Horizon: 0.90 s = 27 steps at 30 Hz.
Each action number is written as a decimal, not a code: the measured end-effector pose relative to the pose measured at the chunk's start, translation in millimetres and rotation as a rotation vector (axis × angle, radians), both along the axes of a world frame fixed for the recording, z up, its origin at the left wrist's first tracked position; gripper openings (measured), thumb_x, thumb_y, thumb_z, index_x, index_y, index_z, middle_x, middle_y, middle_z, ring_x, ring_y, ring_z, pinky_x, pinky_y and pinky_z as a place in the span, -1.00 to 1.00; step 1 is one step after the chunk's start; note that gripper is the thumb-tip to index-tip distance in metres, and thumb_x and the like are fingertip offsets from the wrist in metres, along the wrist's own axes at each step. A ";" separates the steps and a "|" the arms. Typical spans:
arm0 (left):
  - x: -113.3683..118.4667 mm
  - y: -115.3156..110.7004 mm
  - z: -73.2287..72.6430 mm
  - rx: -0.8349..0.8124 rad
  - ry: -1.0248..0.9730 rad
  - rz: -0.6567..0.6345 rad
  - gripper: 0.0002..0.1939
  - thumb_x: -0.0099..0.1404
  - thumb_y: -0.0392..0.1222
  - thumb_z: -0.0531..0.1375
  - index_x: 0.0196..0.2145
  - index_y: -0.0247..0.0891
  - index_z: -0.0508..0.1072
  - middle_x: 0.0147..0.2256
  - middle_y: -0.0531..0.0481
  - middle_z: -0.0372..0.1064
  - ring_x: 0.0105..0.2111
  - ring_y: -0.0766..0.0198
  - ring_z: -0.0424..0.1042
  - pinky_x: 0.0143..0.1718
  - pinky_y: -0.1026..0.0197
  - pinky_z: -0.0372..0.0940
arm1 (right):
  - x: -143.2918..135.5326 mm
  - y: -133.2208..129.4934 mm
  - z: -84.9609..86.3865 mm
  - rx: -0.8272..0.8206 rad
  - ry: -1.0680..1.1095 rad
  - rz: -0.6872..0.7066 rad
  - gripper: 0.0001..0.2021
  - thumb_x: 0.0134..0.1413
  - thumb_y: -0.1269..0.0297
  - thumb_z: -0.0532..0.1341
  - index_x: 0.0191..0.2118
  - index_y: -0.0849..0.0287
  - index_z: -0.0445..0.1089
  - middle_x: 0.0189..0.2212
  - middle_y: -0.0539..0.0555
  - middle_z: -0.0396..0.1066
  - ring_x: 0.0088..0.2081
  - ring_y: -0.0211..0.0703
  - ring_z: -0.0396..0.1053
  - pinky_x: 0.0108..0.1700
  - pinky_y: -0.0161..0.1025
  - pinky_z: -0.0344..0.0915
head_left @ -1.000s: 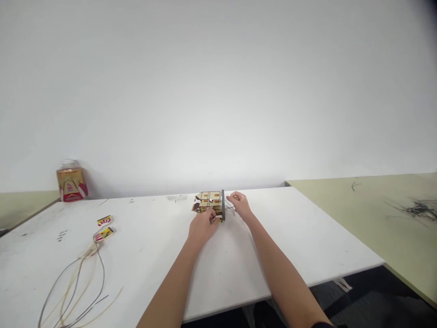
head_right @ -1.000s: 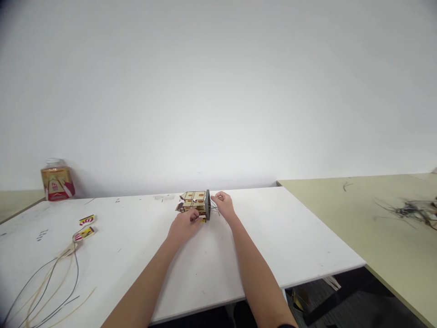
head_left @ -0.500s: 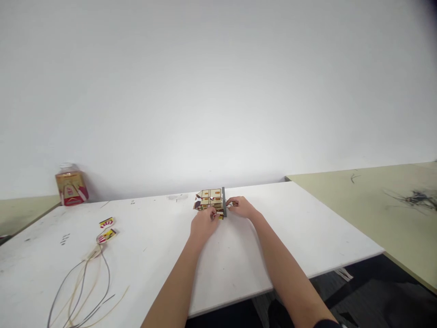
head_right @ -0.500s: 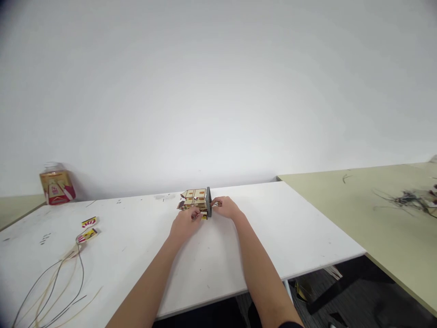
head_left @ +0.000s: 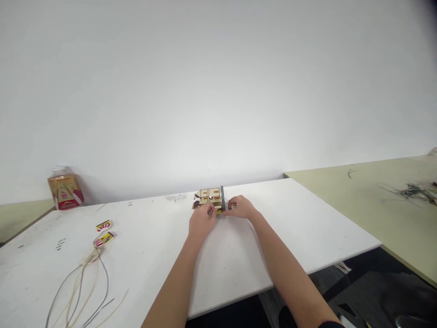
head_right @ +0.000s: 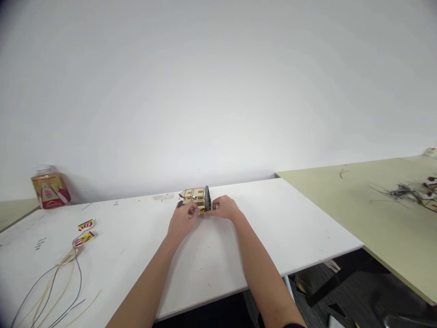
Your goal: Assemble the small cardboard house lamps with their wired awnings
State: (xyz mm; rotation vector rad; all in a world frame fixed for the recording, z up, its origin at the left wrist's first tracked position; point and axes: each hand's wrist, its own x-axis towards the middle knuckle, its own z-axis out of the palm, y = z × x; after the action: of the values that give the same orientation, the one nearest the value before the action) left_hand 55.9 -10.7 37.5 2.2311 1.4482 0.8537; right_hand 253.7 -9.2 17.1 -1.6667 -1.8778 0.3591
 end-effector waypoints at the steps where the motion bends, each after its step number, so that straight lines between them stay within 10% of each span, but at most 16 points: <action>1: 0.1 -0.3 0.1 0.006 -0.004 -0.001 -0.85 0.26 -0.11 0.07 -0.35 -0.15 0.41 -0.34 0.03 0.47 -0.31 0.25 0.42 -0.28 0.25 0.24 | -1.0 0.0 0.4 0.001 -0.017 -0.017 -0.53 -0.33 -0.18 0.34 -0.68 0.15 0.29 -0.67 -0.07 0.21 -0.58 -0.34 0.07 -0.53 -0.35 -0.09; 27: -4.1 2.7 -15.3 0.367 0.128 0.079 -0.77 0.34 -0.12 0.00 -0.25 -0.17 0.44 -0.12 -0.08 0.39 -0.12 0.18 0.36 -0.17 0.21 0.27 | -14.3 5.3 -5.4 0.094 -0.136 -0.090 -0.36 -0.19 -0.24 0.24 -0.74 0.18 -0.06 -0.74 -0.05 0.01 -0.63 -0.33 -0.07 -0.54 -0.29 -0.21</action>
State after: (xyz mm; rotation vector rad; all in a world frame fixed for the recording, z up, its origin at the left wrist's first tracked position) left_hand 51.8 -8.0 22.3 2.5475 1.5497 1.0962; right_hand 239.3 -3.9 11.7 -1.7424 -1.8786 0.1217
